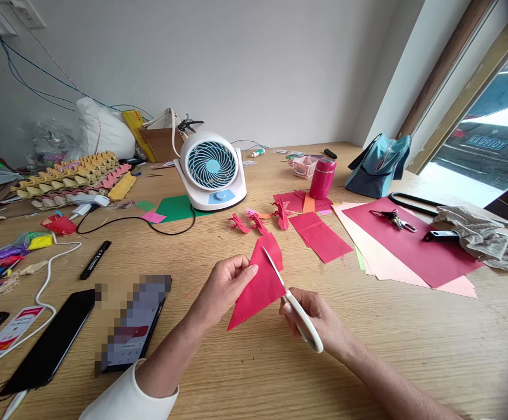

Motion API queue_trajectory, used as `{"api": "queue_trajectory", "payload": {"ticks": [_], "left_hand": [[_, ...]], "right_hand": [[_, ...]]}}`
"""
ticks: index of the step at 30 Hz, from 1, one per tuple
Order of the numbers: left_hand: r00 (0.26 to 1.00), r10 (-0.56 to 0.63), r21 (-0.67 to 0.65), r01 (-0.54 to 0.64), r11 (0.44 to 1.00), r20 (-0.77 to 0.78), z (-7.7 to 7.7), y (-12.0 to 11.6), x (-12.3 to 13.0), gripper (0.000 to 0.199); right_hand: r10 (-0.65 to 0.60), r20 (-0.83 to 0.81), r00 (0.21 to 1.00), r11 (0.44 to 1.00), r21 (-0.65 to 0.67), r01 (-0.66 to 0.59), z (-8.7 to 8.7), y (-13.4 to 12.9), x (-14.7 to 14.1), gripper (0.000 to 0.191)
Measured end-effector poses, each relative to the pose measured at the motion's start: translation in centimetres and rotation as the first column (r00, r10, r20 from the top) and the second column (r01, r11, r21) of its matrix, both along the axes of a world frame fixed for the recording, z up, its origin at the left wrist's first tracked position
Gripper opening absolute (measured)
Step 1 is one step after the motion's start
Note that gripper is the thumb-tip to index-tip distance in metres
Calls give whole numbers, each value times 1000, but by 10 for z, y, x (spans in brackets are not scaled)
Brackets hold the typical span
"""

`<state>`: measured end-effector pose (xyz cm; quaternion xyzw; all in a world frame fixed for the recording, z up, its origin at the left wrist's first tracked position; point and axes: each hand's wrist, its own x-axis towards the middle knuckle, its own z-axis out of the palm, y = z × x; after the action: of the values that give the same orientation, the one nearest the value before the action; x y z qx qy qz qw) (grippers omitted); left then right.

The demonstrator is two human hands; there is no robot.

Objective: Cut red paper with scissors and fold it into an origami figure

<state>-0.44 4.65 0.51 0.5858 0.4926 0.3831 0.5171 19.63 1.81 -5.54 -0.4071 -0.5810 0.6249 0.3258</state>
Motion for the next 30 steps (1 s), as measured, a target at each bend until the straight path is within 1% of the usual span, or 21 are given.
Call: {"api": "queue_trajectory", "payload": {"ticks": [4, 12, 19, 24, 30], "left_hand": [[1000, -10, -19, 10, 1000, 12, 1, -2, 2, 38], [1000, -12, -12, 12, 1000, 5, 0, -1, 1, 38], [1000, -10, 9, 10, 1000, 9, 2, -1, 2, 38], [999, -11, -29, 12, 999, 41, 2, -1, 2, 37], [998, -37, -58, 40, 997, 52, -2, -1, 3, 38]], "right_hand": [[-3, -2, 1000, 1000, 1, 3, 0, 0, 0, 49], [-8, -11, 1000, 1000, 19, 8, 0, 0, -1, 51], [-22, 0, 1000, 999, 47, 22, -2, -1, -1, 48], [-23, 4, 1000, 999, 44, 23, -3, -1, -2, 47], [-36, 2, 999, 998, 60, 36, -1, -1, -2, 43]]}}
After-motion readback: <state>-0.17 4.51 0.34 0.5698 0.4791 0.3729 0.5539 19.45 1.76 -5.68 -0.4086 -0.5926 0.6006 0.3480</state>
